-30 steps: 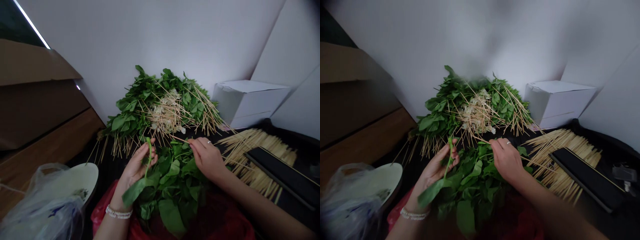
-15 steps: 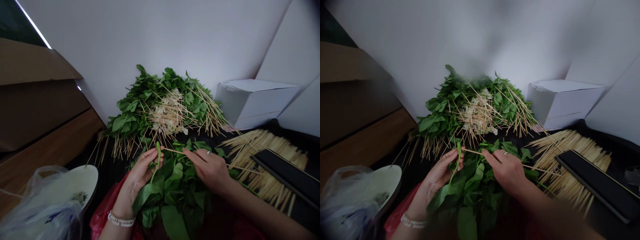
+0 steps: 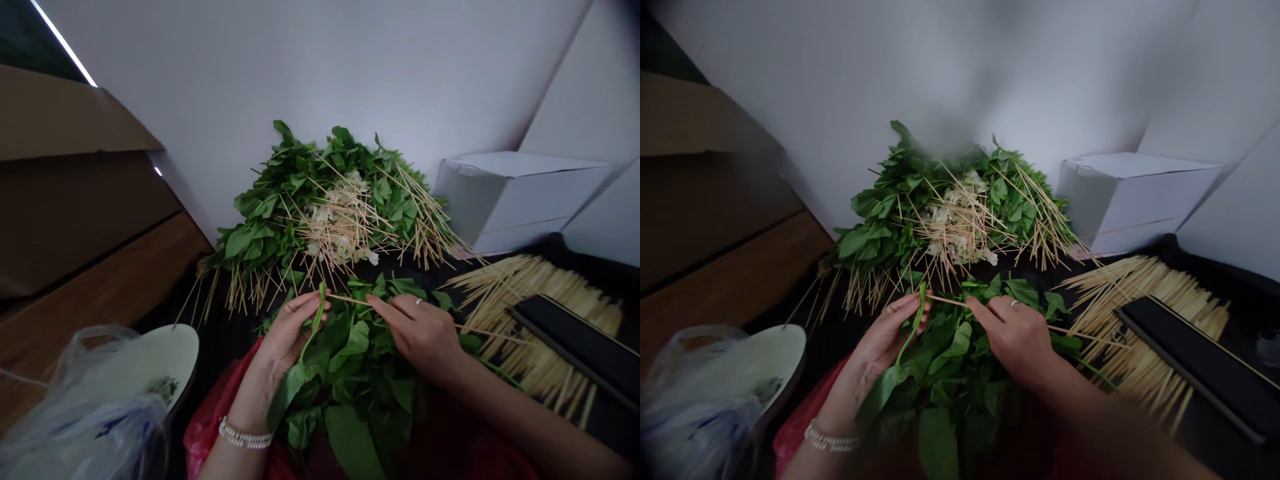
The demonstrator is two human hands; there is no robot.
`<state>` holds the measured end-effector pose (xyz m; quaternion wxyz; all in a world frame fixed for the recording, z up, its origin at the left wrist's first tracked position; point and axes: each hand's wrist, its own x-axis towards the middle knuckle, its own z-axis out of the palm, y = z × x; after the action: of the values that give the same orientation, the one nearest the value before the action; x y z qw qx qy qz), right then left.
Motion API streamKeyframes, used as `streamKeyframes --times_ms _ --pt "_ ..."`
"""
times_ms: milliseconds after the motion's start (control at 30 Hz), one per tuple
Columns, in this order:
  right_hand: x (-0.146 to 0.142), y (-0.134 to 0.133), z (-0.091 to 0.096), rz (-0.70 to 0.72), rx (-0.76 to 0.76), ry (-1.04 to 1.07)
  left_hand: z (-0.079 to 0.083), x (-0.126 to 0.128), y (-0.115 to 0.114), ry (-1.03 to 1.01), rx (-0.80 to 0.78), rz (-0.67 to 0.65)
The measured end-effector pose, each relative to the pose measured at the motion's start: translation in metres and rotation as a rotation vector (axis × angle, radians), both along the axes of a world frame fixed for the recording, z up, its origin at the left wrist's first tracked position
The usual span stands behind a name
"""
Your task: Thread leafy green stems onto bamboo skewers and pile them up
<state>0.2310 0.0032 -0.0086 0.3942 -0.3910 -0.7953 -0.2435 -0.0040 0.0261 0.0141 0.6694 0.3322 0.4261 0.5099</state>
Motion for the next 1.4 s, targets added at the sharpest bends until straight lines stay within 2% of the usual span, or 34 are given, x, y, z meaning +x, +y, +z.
streamKeyframes --times_ms 567,1000,1167,1233,1300,1400 --pt "-0.001 -0.001 -0.002 -0.009 -0.02 0.005 0.001 0.002 -0.001 -0.019 -0.003 0.016" --pt "-0.005 -0.006 -0.006 0.097 0.011 0.006 0.006 0.009 -0.007 0.042 0.001 -0.02" --pt "-0.013 -0.011 -0.008 0.12 -0.005 -0.035 -0.002 0.023 -0.014 0.213 0.123 -0.197" --pt "-0.013 -0.011 -0.006 0.129 -0.007 -0.024 -0.006 0.027 -0.016 0.233 0.167 -0.228" --pt "-0.007 -0.006 -0.001 0.111 -0.01 0.036 -0.007 0.026 -0.014 0.224 0.187 -0.197" --pt "0.012 0.005 0.008 -0.018 -0.025 0.225 -0.005 0.02 -0.008 0.144 0.177 -0.082"
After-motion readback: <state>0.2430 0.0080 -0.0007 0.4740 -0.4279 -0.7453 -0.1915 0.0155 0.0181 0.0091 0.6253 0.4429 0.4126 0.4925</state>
